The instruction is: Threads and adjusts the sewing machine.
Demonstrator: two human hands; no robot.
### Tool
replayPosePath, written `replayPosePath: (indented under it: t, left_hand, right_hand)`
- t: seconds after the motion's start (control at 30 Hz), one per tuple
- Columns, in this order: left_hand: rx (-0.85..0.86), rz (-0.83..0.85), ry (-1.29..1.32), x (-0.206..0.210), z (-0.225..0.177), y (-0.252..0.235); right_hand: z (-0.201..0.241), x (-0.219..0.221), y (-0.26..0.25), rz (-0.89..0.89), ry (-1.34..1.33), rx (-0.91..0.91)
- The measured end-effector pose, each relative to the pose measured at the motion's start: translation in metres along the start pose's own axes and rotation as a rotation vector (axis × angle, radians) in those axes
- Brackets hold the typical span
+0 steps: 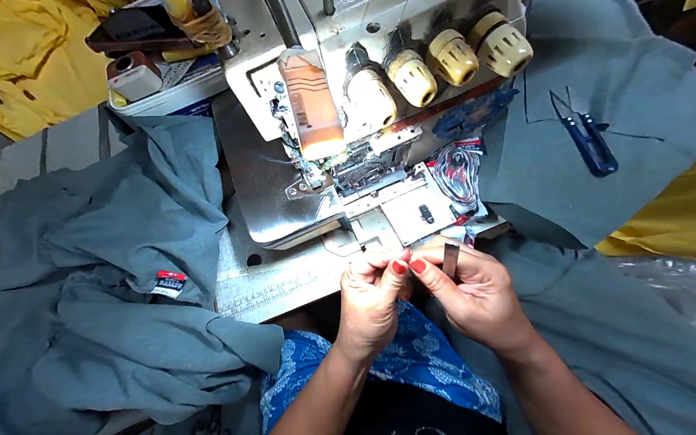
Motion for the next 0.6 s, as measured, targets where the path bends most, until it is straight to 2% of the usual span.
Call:
replayPosePath:
  t: [0.17,0.33,0.5,0.6]
  left_hand:
    - [-0.079,-0.013,0.025,0.000,-0.004,0.001]
    - [-0.127,-0.037,-0.060,0.004,-0.019,-0.001]
    - [-0.170,-0.098,-0.024,0.007,-0.029,-0.009]
    - [-0.222,-0.167,0.001,0.011,-0.033,-0.012]
  right_hand:
    - [-0.004,-0.004,0.001,0.007,0.021,0.018]
    - [-0.003,-0.023,-0.002,-0.090,0.018,0.020]
    - [0.001,-0.058,-0.013,-0.204,-0.060,-0.014]
    - [0.007,-0.062,-0.011,-0.279,-0.096,-0.063]
Point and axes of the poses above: each hand's wrist, its own y-axis away from the middle knuckle, its own x-axis out of the palm, z = x × y, the point moved 3 cm from there along -y, towards the middle knuckle, and after that the axes turned 8 degrees about -x, right-handed, at the moved point
